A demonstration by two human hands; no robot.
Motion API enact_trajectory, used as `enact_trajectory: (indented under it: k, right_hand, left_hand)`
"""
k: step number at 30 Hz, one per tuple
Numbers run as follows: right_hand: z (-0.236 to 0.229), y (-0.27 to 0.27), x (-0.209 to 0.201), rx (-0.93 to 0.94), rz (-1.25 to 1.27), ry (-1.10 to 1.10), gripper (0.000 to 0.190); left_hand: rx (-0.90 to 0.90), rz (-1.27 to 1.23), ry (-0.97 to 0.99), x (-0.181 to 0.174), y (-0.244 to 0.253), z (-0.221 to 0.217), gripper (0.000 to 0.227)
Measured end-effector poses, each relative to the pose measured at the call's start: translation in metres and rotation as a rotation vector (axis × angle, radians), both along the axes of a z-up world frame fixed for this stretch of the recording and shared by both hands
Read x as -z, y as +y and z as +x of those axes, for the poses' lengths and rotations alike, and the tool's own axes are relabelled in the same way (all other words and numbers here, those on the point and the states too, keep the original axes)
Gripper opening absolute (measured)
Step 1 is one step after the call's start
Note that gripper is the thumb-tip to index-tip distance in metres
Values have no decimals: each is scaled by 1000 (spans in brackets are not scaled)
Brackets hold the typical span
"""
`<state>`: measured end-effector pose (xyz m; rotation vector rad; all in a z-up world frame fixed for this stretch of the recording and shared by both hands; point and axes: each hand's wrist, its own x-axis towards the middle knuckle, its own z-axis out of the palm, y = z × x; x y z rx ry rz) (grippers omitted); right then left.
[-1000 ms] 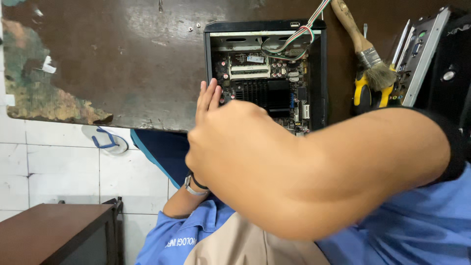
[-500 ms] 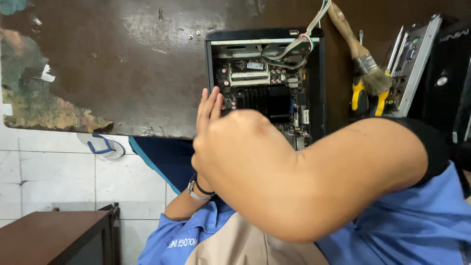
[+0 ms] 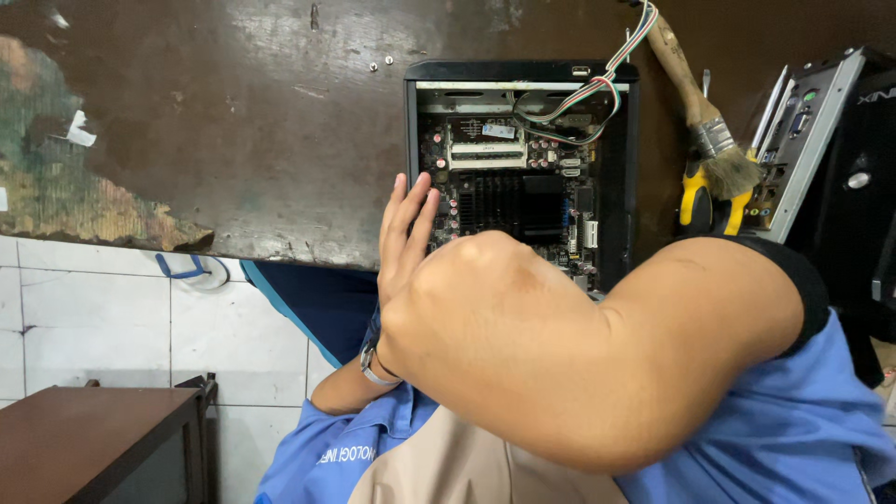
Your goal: The person cleans the interior of a desktop computer case using a brush and a screwdriver. They brush dust from the motherboard, power supply, and case interior, and use the screwdriver to adjust components and wires.
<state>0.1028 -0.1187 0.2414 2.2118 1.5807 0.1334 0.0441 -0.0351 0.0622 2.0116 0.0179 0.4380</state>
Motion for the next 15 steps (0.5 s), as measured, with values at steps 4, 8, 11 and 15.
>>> enact_trajectory:
  k: [4,8,11,15]
  right_hand:
    - [-1,2,-6,2,53,-39,65]
    - [-29,26,63,183,-130,-327,54]
    - [-24,15,62,163,-229,-504,56]
    - [14,-5,-13,-234,77,-259,73]
  left_hand:
    - [42,-72,-6,-6,3,-2,48]
    - [42,-5,-7,-3,3,-1,45]
    - [4,52,-19,-10,0,0,39]
    - [38,-8,14,-27,2,1,26]
